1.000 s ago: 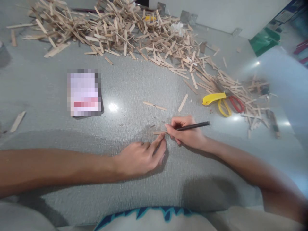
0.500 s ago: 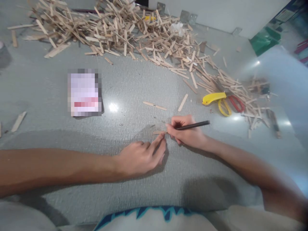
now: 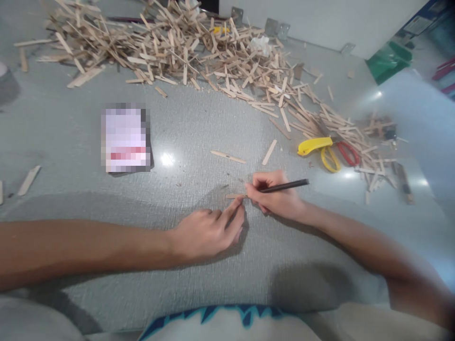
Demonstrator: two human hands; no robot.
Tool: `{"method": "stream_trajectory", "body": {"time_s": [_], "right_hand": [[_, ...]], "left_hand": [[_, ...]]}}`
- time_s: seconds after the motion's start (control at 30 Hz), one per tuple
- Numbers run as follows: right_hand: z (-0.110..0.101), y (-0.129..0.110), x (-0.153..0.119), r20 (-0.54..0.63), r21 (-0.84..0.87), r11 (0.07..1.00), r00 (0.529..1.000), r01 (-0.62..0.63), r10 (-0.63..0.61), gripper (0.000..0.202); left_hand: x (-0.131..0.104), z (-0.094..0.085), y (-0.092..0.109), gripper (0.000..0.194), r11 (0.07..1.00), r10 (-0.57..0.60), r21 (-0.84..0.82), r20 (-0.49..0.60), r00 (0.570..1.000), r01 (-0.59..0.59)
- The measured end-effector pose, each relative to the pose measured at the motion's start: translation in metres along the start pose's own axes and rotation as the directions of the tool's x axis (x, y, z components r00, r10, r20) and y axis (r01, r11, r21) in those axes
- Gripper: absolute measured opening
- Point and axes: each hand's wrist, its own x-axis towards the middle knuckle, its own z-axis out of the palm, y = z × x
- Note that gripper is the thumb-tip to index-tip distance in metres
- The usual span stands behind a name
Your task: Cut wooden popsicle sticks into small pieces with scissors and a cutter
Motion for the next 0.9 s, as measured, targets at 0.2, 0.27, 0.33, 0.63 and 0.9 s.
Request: {"method": "stream_trajectory", "body": {"time_s": [0.2, 0.27, 0.33, 0.63, 0.9], "right_hand": [[0.0, 0.0005, 0.0002, 0.007, 0.018, 1.0, 1.0, -0.008, 0.008, 0.042], [-0.0004, 0.0, 0.0002, 0.01, 0.018, 1.0, 1.0, -0.004, 0.004, 0.041], [-0.0011, 0.0, 0.0001, 0.008, 0.004, 1.0, 1.0, -0.002, 0.002, 0.042], [-0.0022, 0.0021, 0.0004, 0.002, -0.049, 0.998, 1.0, 0.026, -0.026, 0.042], [-0.0029, -0.005, 0.0004, 0.012, -0.022, 1.0, 1.0, -0.013, 0.014, 0.041]], "left_hand": [[0.0005, 0.0004, -0.0002, 0.034, 1.0, -0.006, -0.001, 0.018, 1.0, 0.006], [0.0, 0.0009, -0.0002, 0.033, 1.0, -0.002, -0.003, 0.018, 1.0, 0.002], [-0.0006, 0.0013, -0.0001, 0.033, 1.0, -0.001, -0.001, 0.02, 1.0, 0.001], [-0.0007, 0.0006, 0.0014, 0.034, 1.0, -0.023, 0.016, 0.015, 1.0, 0.022], [-0.0008, 0.0019, 0.0011, 0.034, 1.0, -0.021, 0.002, 0.017, 1.0, 0.02]]}}
